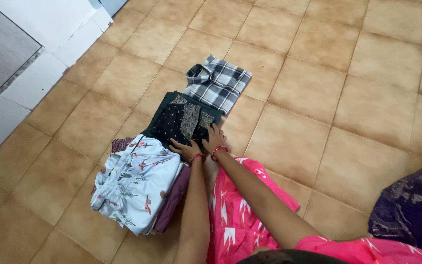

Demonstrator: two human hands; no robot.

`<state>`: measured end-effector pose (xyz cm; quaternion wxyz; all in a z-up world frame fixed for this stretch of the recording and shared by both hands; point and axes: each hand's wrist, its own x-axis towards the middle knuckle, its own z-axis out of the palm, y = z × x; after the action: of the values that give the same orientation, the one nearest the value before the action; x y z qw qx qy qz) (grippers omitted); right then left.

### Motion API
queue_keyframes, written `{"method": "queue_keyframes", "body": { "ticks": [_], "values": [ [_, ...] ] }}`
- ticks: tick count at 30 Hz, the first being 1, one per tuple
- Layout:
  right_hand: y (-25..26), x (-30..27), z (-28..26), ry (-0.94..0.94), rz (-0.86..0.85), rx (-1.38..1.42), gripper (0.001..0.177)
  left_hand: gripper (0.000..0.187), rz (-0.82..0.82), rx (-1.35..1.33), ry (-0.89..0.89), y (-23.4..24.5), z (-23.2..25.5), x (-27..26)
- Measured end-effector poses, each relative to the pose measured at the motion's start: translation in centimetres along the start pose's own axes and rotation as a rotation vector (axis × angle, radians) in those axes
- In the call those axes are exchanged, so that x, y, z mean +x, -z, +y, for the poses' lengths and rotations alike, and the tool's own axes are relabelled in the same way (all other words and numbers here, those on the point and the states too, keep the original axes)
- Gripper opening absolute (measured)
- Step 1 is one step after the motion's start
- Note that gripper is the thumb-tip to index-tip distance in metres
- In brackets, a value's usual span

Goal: The person folds a black top and a pair of black trousers by hand on the floor, adding them to a stack of folded garments.

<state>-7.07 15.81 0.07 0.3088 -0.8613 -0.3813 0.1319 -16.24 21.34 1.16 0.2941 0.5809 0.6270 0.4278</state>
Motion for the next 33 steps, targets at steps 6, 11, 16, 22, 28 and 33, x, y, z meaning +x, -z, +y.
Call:
{"method": "queue_keyframes", "body": {
  "ticks": [6, 11, 16, 22, 28, 33],
  "values": [
    [3.3, -2.2, 0.4, -0.086, 0.343, 0.182, 0.064, 0.107, -0.028, 0.294, -0.142, 1.1, 1.9, -5.7],
    [9.8, -5.8, 6.4, 0.052, 0.567, 0.608, 0.045, 0.105, -0.189, 0.157, -0.376, 0.5, 5.4, -10.9],
    [20.9, -13.7, 18.1, -0.034, 0.762, 0.527, 0.024, 0.099, -0.450, 0.047, -0.440, -1.4, 10.0, -18.9],
    [33.5, -27.8, 28.3, -0.234, 1.039, 0.378, 0.015, 0.099, -0.767, -0.006, -0.651, -4.1, 12.2, -33.8],
    [41.4, -43.5, 34.5, -0.218, 1.300, 0.200, 0.015, 0.097, -1.139, 0.123, -0.771, -2.5, 12.3, -46.6],
    [45.4, -54.8, 36.9, -0.430, 1.369, -0.122, 0.020, 0.098, -1.292, 0.126, -0.935, -0.8, 11.5, -50.4]
  ]
}}
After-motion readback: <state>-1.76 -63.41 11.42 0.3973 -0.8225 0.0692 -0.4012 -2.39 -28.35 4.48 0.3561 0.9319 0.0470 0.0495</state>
